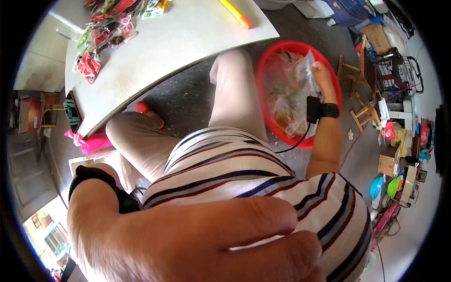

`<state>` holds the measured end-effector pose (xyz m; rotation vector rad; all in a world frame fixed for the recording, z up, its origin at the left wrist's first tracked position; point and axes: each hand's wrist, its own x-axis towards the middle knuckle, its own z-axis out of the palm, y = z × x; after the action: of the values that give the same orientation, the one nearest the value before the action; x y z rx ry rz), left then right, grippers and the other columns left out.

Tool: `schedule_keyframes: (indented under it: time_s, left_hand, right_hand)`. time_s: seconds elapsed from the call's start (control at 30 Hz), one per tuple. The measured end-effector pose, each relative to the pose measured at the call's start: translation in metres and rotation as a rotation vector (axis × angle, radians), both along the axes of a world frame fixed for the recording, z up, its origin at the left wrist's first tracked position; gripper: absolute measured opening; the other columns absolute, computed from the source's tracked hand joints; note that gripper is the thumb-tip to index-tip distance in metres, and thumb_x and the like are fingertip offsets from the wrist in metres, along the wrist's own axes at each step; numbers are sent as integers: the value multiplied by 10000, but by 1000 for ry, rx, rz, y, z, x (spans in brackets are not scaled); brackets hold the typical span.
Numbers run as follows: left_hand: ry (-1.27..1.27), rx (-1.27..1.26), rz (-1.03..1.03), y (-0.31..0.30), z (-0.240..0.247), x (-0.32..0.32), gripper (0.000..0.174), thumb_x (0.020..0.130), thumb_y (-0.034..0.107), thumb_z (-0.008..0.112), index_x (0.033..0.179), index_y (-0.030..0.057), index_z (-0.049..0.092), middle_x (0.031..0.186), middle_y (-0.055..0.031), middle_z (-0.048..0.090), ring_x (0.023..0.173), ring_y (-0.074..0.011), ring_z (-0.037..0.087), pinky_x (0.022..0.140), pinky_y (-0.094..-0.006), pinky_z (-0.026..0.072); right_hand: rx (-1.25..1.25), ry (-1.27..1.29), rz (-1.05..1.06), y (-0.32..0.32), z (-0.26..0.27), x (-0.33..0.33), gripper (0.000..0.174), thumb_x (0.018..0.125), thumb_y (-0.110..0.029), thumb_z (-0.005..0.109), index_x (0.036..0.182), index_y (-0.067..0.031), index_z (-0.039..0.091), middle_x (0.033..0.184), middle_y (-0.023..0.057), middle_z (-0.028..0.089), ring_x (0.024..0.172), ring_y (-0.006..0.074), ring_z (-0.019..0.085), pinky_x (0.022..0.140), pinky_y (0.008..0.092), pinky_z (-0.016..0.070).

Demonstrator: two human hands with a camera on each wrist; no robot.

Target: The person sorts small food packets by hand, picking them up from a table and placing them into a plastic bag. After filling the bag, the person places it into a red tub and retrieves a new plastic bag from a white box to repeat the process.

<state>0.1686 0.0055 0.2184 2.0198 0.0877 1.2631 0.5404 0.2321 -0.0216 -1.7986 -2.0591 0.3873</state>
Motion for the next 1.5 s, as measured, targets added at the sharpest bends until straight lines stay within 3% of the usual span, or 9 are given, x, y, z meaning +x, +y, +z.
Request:
schedule_keyframes:
  time_s: [0.27,0.37,0.43,0.57,0.73,0.93,1.03,1.33,1.5]
  left_hand:
    - [-4,5,6,-5,-3,7,137,742,145,532,830,40,543,789,-113,547,680,-234,552,570,-340,443]
    - [-8,6,11,-9,-3,7,136,740,143,532,830,41,544,784,-111,548,679,-233,552,570,-339,442]
    - [-10,8,20,-11,-4,8,136,739,142,532,829,42,544,782,-110,549,678,-232,551,570,-338,441]
    - [-15,10,37,-12,-5,7,135,736,140,533,829,43,545,776,-108,551,677,-230,551,571,-337,438]
    - [-23,14,42,-9,-4,10,133,732,137,534,828,45,546,769,-105,552,675,-228,550,572,-335,435]
    - [0,20,49,-7,-9,11,132,728,134,535,827,48,548,761,-101,554,673,-225,550,573,-333,432]
    - [-2,29,70,-6,-10,11,132,726,133,535,827,49,548,757,-99,555,672,-223,549,573,-332,430]
    - [-89,147,304,-21,-14,-28,130,719,128,536,825,53,550,744,-94,559,668,-219,548,575,-328,425]
    - [275,-36,813,-48,-55,-116,247,684,45,555,929,24,526,879,-120,553,807,-268,534,700,-351,431]
  right_hand:
    - [-442,336,-118,-27,-92,19,278,718,-270,502,806,-10,545,681,112,560,620,178,539,552,315,411]
    - [-367,157,-251,-18,-71,37,249,721,-244,493,786,-11,552,688,133,569,600,231,547,554,343,419]
    - [144,-251,-42,-6,-58,63,200,723,-182,462,797,-20,552,727,168,576,639,296,556,567,382,425]
    - [2,-332,-431,2,6,57,224,715,-138,429,892,-40,525,855,201,553,779,334,542,657,428,421]
    - [-15,-539,-492,-2,-6,41,308,700,-209,524,963,-53,485,903,173,543,838,330,525,672,400,432]
    - [-176,-80,-22,-1,-139,2,339,735,-162,467,1035,-5,455,900,202,524,818,320,506,678,399,403]
    - [-286,-263,-44,-36,-48,-97,295,744,-179,468,989,-15,476,890,210,529,826,329,508,684,406,399]
    - [582,249,226,11,-39,-159,145,735,-140,534,844,-45,542,749,186,563,691,314,557,582,355,441]
    - [296,560,342,-21,-4,-210,190,799,-117,471,895,44,501,819,124,561,756,163,531,676,271,422]
